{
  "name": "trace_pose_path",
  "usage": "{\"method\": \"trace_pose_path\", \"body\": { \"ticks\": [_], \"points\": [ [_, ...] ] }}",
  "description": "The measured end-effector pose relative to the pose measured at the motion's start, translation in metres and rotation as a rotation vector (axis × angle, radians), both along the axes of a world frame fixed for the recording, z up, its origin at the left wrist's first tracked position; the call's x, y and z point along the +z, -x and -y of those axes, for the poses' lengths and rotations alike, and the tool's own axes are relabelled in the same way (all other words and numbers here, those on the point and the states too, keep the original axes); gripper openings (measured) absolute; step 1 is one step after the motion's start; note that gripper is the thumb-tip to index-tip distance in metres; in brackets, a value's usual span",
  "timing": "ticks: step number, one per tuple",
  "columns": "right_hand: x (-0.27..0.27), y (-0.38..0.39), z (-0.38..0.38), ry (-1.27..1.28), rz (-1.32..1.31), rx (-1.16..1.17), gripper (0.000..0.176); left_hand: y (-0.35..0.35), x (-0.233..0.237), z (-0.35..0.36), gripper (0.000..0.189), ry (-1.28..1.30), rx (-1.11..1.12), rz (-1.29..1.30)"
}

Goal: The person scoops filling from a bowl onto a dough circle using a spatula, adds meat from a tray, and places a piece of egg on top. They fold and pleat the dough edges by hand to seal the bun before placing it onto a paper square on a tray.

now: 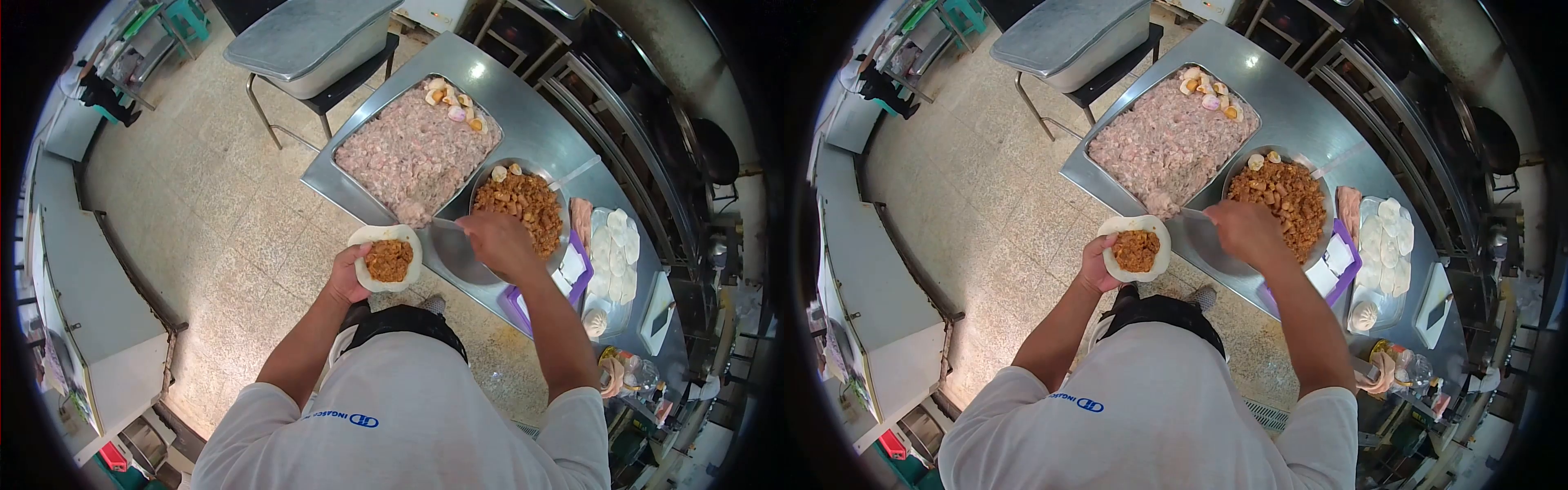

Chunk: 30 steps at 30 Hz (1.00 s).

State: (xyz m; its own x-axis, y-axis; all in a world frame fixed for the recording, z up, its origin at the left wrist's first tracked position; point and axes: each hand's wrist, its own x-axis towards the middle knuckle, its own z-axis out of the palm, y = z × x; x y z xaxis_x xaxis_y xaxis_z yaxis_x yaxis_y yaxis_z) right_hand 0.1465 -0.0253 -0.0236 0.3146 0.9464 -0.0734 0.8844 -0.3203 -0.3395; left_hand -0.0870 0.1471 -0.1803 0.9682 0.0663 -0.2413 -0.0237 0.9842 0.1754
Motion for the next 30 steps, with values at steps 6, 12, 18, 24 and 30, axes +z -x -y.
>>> {"method": "trace_pose_path", "body": {
  "ticks": [6, 12, 18, 24, 30],
  "points": [
    [-0.026, 0.005, 0.008, -0.11, -0.242, -0.179, 0.022, 0.01, 0.018, -0.005, 0.063, 0.025, 0.035, 0.017],
    [-0.009, 0.049, 0.027, -0.397, -0.196, -0.249, 0.03, 0.009, 0.048, -0.004, 0.063, -0.044, 0.151, -0.093],
    [-0.02, 0.087, 0.028, -0.499, -0.143, -0.207, 0.037, -0.016, 0.077, 0.003, 0.063, 0.078, 0.151, 0.055],
    [-0.008, 0.086, 0.048, -0.399, -0.027, -0.193, 0.037, -0.016, 0.069, -0.002, 0.064, -0.085, 0.125, 0.009],
    [0.028, 0.085, 0.058, -0.392, -0.198, -0.353, 0.036, -0.015, 0.062, -0.003, 0.064, -0.134, 0.166, -0.062]
  ]
}}
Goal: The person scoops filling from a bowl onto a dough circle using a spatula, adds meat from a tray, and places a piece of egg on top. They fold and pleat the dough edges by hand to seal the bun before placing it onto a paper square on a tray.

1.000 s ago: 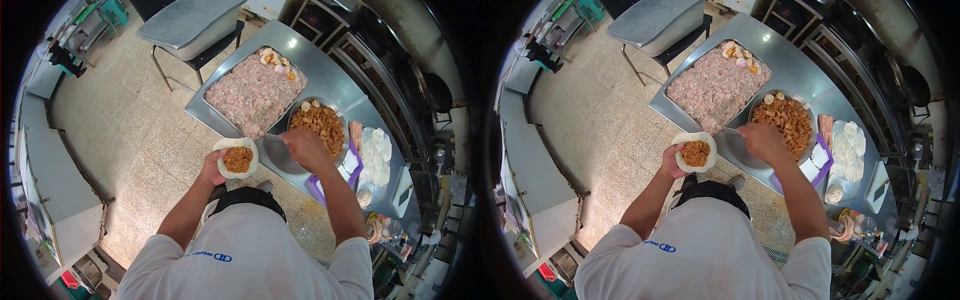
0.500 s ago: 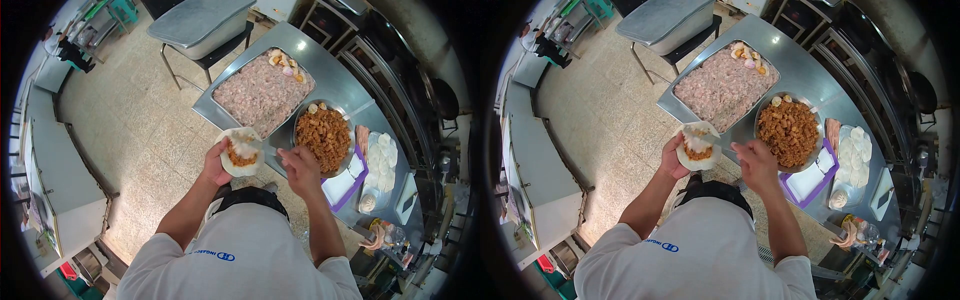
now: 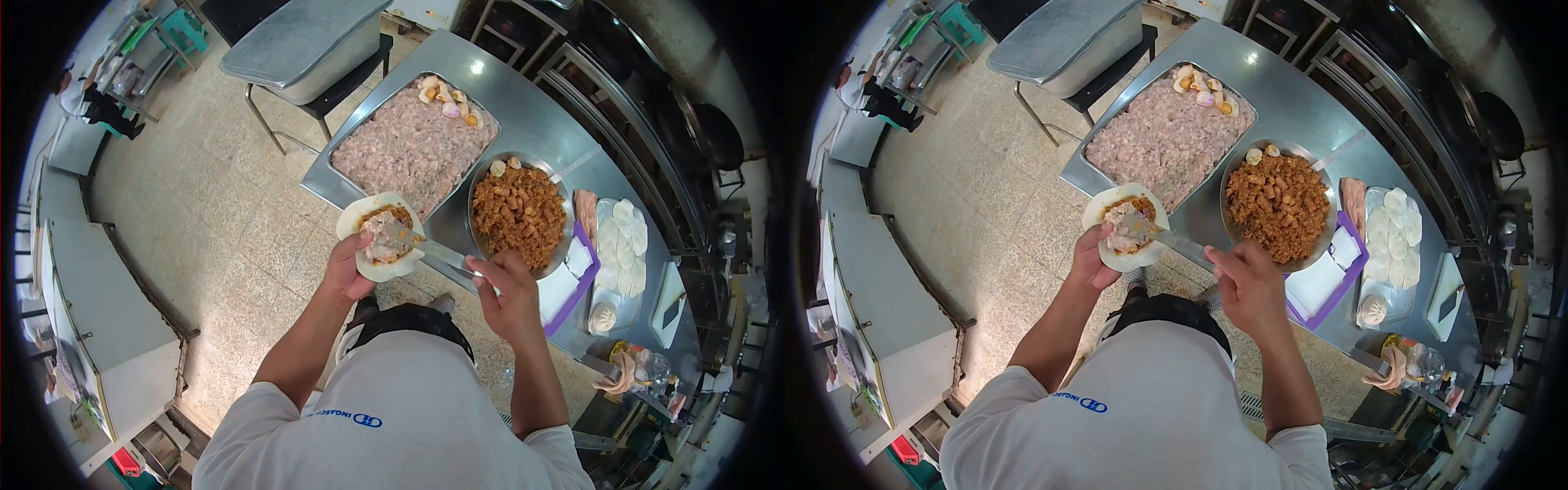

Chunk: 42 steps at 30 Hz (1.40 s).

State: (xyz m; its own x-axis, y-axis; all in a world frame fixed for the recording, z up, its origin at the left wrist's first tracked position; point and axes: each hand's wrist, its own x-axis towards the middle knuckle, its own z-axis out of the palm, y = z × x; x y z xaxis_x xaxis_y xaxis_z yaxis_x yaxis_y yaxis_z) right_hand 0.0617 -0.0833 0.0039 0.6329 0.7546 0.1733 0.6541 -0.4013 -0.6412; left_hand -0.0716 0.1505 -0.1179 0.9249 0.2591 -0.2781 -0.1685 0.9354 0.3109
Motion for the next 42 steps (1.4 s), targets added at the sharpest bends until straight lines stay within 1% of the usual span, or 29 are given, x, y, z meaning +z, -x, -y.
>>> {"method": "trace_pose_path", "body": {
  "ticks": [1, 3, 6, 7, 10, 11, 12, 13, 14, 15, 17, 19, 20, 21, 22, 23, 25, 27, 29, 30, 31, 32, 33, 34, 35, 36, 38, 41, 42],
  "points": [
    [-0.006, 0.002, -0.003, 0.001, 0.0, 0.0, 0.036, 0.0, 0.001, 0.0, 0.064, 0.001, 0.0, 0.0],
    [-0.023, 0.004, -0.01, -0.006, 0.115, 0.087, 0.037, 0.0, 0.004, 0.0, 0.064, 0.047, 0.028, 0.011],
    [-0.017, -0.012, -0.01, 0.064, 0.186, 0.099, 0.034, 0.005, 0.01, 0.0, 0.064, 0.064, 0.096, -0.006],
    [-0.008, -0.02, -0.011, 0.064, 0.18, 0.101, 0.034, 0.011, 0.007, -0.001, 0.064, 0.065, 0.098, -0.012],
    [0.028, -0.054, -0.02, 0.344, 0.467, 0.03, 0.023, 0.025, -0.008, -0.01, 0.07, 0.12, 0.146, 0.041],
    [0.032, -0.065, -0.028, 0.45, 0.562, -0.015, 0.019, 0.031, -0.011, -0.014, 0.073, 0.013, 0.121, 0.053],
    [0.03, -0.078, -0.038, 0.45, 0.562, -0.013, 0.019, 0.034, -0.012, -0.016, 0.077, -0.095, 0.098, 0.065],
    [0.025, -0.093, -0.048, 0.519, 0.631, 0.031, 0.018, 0.034, -0.002, -0.018, 0.084, -0.198, 0.07, -0.036],
    [0.021, -0.103, -0.056, 0.588, 0.701, 0.074, 0.017, 0.034, 0.004, -0.018, 0.084, -0.198, 0.068, -0.033],
    [0.017, -0.109, -0.062, 0.587, 0.704, 0.073, 0.017, 0.033, 0.009, -0.017, 0.084, -0.246, 0.039, -0.066],
    [0.01, -0.114, -0.075, 0.727, 0.693, 0.284, 0.019, 0.037, 0.009, -0.016, 0.084, -0.292, 0.022, -0.102],
    [0.023, -0.109, -0.085, 0.736, 0.661, 0.326, 0.019, 0.042, 0.008, -0.011, 0.08, -0.296, 0.03, -0.013],
    [0.028, -0.106, -0.087, 0.748, 0.624, 0.354, 0.019, 0.043, 0.008, -0.008, 0.08, -0.291, 0.031, -0.015],
    [0.03, -0.105, -0.088, 0.749, 0.626, 0.352, 0.019, 0.04, 0.016, -0.006, 0.078, -0.093, 0.061, 0.128],
    [0.031, -0.104, -0.09, 0.726, 0.604, 0.386, 0.017, 0.038, 0.02, -0.006, 0.076, 0.107, 0.091, 0.269],
    [0.032, -0.103, -0.092, 0.701, 0.582, 0.422, 0.016, 0.04, 0.012, -0.009, 0.076, 0.107, 0.095, 0.27],
    [0.03, -0.102, -0.094, 0.707, 0.567, 0.438, 0.015, 0.043, -0.011, -0.018, 0.075, -0.034, -0.058, -0.065],
    [0.027, -0.101, -0.093, 0.718, 0.548, 0.447, 0.015, 0.049, -0.016, -0.014, 0.074, -0.037, -0.043, -0.011],
    [0.018, -0.098, -0.088, 0.695, 0.463, 0.446, 0.017, 0.05, -0.016, -0.01, 0.073, -0.037, -0.035, 0.038],
    [0.012, -0.096, -0.085, 0.694, 0.463, 0.447, 0.017, 0.047, -0.012, -0.009, 0.073, 0.059, 0.001, 0.114],
    [0.005, -0.092, -0.079, 0.603, 0.386, 0.395, 0.019, 0.046, -0.009, -0.008, 0.073, 0.155, 0.037, 0.187],
    [-0.002, -0.09, -0.073, 0.512, 0.314, 0.343, 0.02, 0.046, -0.015, -0.012, 0.073, 0.154, 0.042, 0.188],
    [-0.011, -0.088, -0.068, 0.509, 0.319, 0.347, 0.02, 0.046, -0.026, -0.019, 0.072, 0.095, -0.034, 0.125],
    [-0.02, -0.086, -0.061, 0.436, 0.229, 0.303, 0.02, 0.045, -0.033, -0.022, 0.071, 0.037, -0.11, 0.059],
    [-0.028, -0.085, -0.056, 0.362, 0.14, 0.259, 0.02, 0.046, -0.039, -0.023, 0.071, 0.044, -0.106, 0.03],
    [-0.033, -0.083, -0.049, 0.359, 0.141, 0.262, 0.02, 0.044, -0.038, -0.023, 0.071, 0.041, -0.102, 0.029],
    [-0.042, -0.075, -0.036, 0.147, -0.034, 0.162, 0.019, 0.042, -0.038, -0.02, 0.071, 0.113, -0.05, 0.107],
    [-0.036, -0.057, -0.026, 0.038, 0.008, 0.093, 0.019, 0.036, -0.049, -0.019, 0.071, 0.07, -0.055, 0.143],
    [-0.034, -0.051, -0.024, 0.039, 0.008, 0.089, 0.019, 0.032, -0.045, -0.019, 0.071, 0.071, -0.059, 0.142]
  ]
}}
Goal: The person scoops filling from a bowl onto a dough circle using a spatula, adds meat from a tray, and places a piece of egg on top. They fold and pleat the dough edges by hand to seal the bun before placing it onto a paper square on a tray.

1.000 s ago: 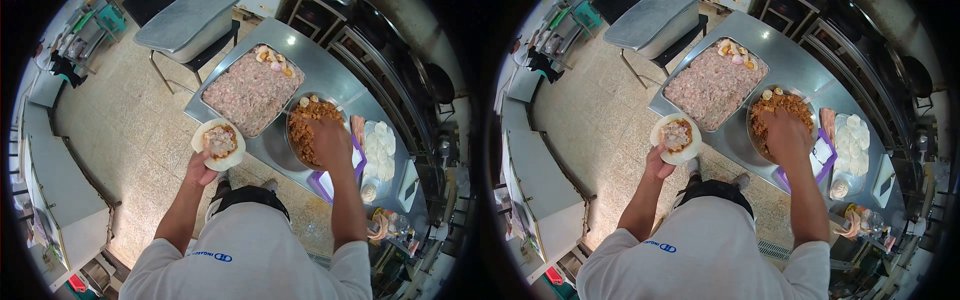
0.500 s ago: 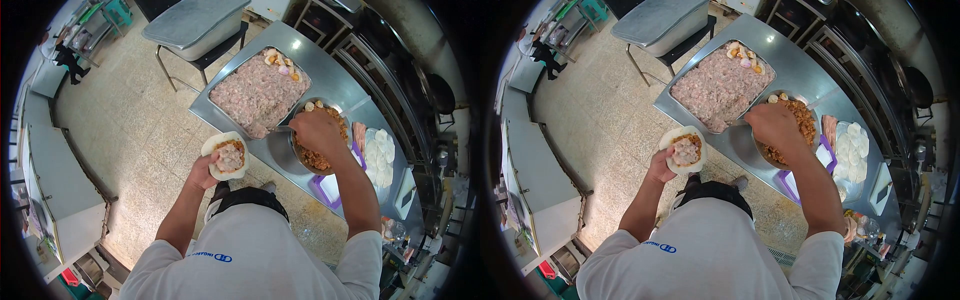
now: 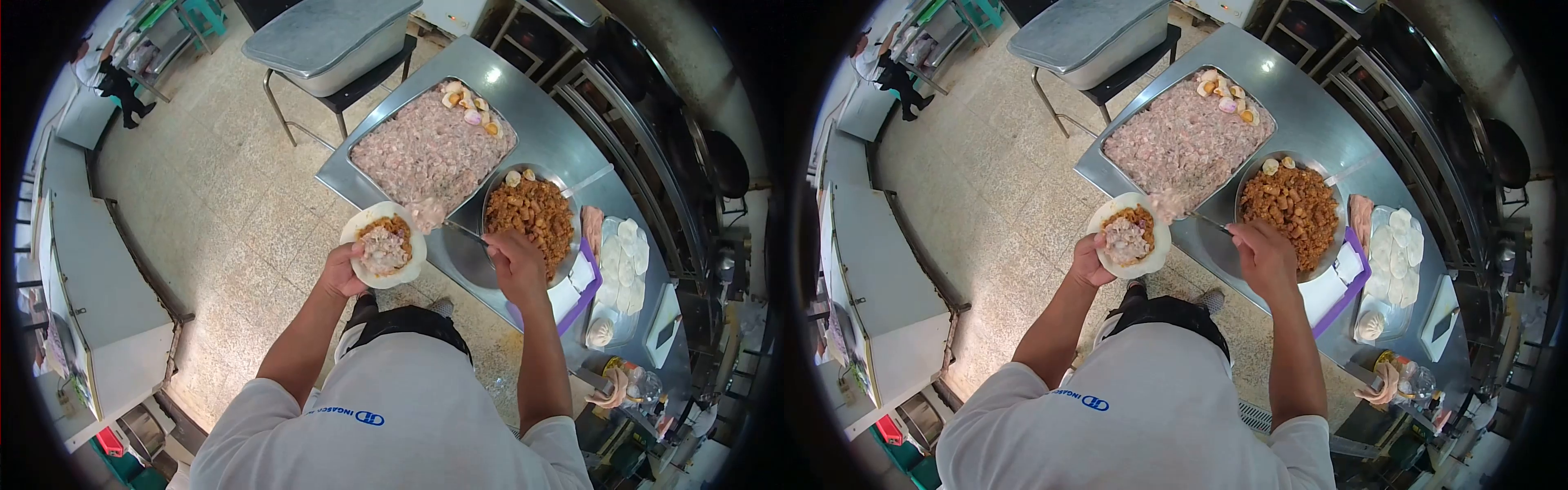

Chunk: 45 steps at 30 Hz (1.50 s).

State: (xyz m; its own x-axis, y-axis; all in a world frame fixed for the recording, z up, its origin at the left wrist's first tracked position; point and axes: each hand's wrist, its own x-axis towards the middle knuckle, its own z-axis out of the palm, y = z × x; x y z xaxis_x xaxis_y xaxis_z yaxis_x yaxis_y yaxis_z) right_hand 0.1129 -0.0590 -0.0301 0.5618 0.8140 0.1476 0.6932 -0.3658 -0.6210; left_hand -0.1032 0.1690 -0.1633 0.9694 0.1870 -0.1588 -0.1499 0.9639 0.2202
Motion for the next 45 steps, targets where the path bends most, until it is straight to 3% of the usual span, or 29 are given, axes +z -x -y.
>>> {"method": "trace_pose_path", "body": {
  "ticks": [5, 12, 14, 18, 20, 22, 24, 25, 30, 33, 36, 38, 43, 45],
  "points": [
    [0.002, 0.02, 0.0, -0.234, 0.064, 0.08, 0.024, -0.022, 0.012, 0.004, 0.075, 0.009, -0.101, 0.019],
    [0.007, 0.03, 0.014, -0.137, 0.092, 0.124, 0.028, -0.034, 0.03, 0.014, 0.075, -0.015, -0.091, 0.009],
    [0.024, 0.031, 0.017, -0.094, 0.061, 0.074, 0.03, -0.036, 0.041, 0.022, 0.073, 0.013, 0.067, 0.04],
    [0.042, 0.047, 0.022, -0.091, 0.019, -0.045, 0.029, -0.04, 0.049, 0.003, 0.07, 0.08, 0.045, 0.055],
    [0.039, 0.055, 0.024, -0.169, -0.113, -0.091, 0.028, -0.039, 0.039, -0.009, 0.069, -0.154, -0.147, -0.158],
    [0.033, 0.063, 0.027, -0.193, -0.117, -0.108, 0.027, -0.033, 0.06, 0.001, 0.066, -0.017, -0.093, -0.043],
    [0.021, 0.07, 0.029, -0.213, -0.124, -0.135, 0.026, -0.028, 0.075, 0.009, 0.071, 0.17, 0.021, 0.23],
    [0.012, 0.072, 0.03, -0.21, -0.079, -0.14, 0.027, -0.027, 0.069, 0.005, 0.071, 0.175, 0.02, 0.23],
    [-0.007, 0.08, 0.009, -0.137, 0.026, -0.14, 0.028, -0.025, 0.043, -0.013, 0.074, -0.198, -0.189, -0.133],
    [0.017, 0.077, 0.008, -0.037, 0.162, -0.083, 0.029, -0.021, 0.044, -0.018, 0.073, -0.112, -0.176, -0.099],
    [0.043, 0.075, 0.009, 0.035, -0.016, -0.099, 0.028, -0.013, 0.041, -0.021, 0.073, -0.109, -0.167, -0.09],
    [0.045, 0.075, 0.005, -0.124, -0.28, -0.194, 0.028, -0.011, 0.041, -0.025, 0.07, -0.107, -0.159, -0.071],
    [0.013, 0.076, -0.018, -0.043, -0.088, -0.085, 0.025, -0.014, 0.038, -0.039, 0.068, -0.102, -0.2, -0.056],
    [0.016, 0.07, -0.023, -0.035, -0.075, -0.078, 0.025, -0.011, 0.041, -0.042, 0.076, -0.22, -0.146, -0.095]
  ]
}}
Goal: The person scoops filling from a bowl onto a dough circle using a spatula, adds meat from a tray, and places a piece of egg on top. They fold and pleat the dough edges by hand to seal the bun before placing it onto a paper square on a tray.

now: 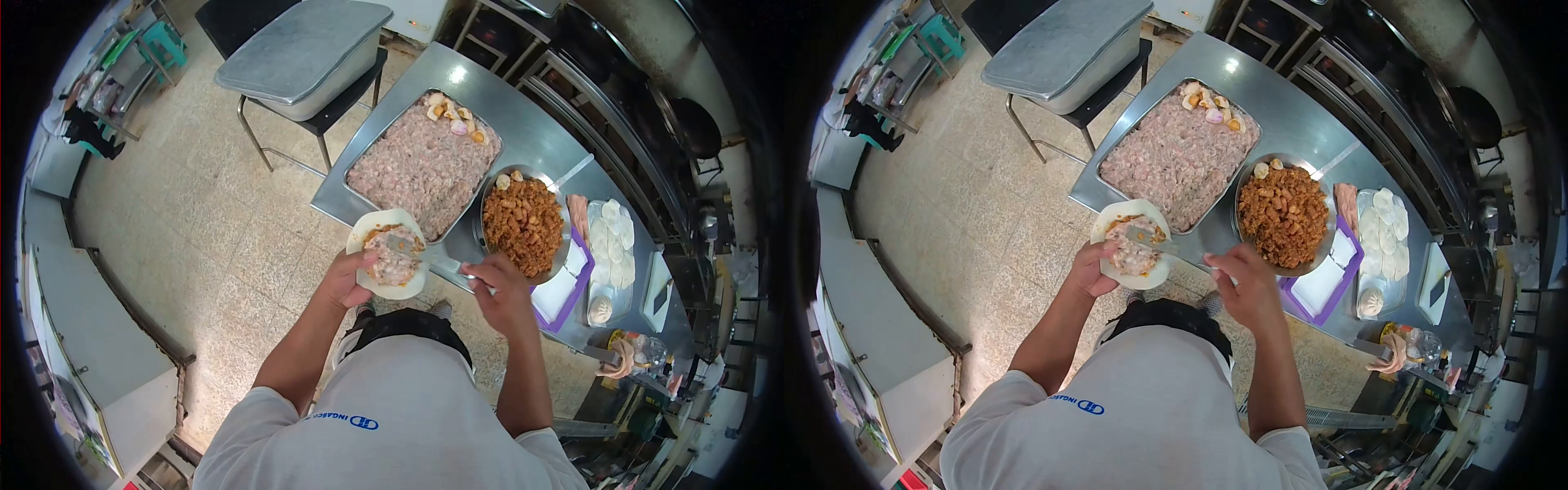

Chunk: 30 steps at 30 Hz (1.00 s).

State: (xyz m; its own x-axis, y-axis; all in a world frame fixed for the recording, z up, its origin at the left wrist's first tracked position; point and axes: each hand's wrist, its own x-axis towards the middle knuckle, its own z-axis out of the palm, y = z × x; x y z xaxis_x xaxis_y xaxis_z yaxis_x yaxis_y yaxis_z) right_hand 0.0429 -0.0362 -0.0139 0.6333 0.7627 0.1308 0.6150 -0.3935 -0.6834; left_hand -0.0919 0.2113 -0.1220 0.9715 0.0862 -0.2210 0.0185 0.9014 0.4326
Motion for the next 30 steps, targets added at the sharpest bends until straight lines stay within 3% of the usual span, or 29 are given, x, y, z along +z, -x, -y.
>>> {"method": "trace_pose_path", "body": {
  "ticks": [1, 3, 5, 8, 10, 12, 15, 18, 21, 23, 30],
  "points": [
    [0.01, -0.003, 0.003, -0.013, -0.027, -0.032, 0.024, 0.001, 0.011, 0.0, 0.076, -0.001, -0.009, -0.006],
    [0.015, -0.016, 0.01, -0.031, -0.054, -0.078, 0.024, -0.004, 0.029, 0.002, 0.078, 0.328, 0.139, 0.242],
    [0.014, -0.034, 0.017, 0.019, 0.068, -0.295, 0.023, -0.002, 0.011, -0.016, 0.082, 0.217, 0.084, 0.11],
    [0.004, -0.073, 0.016, 0.113, -0.044, -0.486, 0.021, -0.001, -0.003, -0.034, 0.086, 0.038, 0.002, -0.021],
    [0.0, -0.099, 0.01, 0.179, -0.078, -0.476, 0.021, -0.004, -0.003, -0.029, 0.087, -0.018, -0.034, -0.038],
    [-0.011, -0.127, 0.007, 0.243, -0.115, -0.453, 0.021, -0.004, 0.003, -0.02, 0.087, 0.156, 0.063, 0.085],
    [-0.031, -0.166, 0.003, 0.251, -0.139, -0.47, 0.023, -0.012, 0.009, -0.008, 0.083, 0.076, 0.128, 0.08],
    [-0.039, -0.202, -0.001, 0.221, -0.23, -0.382, 0.024, -0.021, 0.017, -0.003, 0.081, 0.117, 0.114, 0.04],
    [-0.046, -0.229, -0.004, 0.228, -0.132, -0.248, 0.025, -0.032, 0.027, 0.003, 0.078, 0.137, 0.117, 0.044],
    [-0.025, -0.236, -0.015, 0.389, -0.359, -0.302, 0.025, -0.042, 0.03, 0.009, 0.078, 0.143, 0.128, 0.057],
    [-0.036, -0.256, -0.012, 0.343, -0.245, -0.212, 0.025, -0.063, 0.023, 0.021, 0.077, 0.143, 0.09, 0.06]
  ]
}}
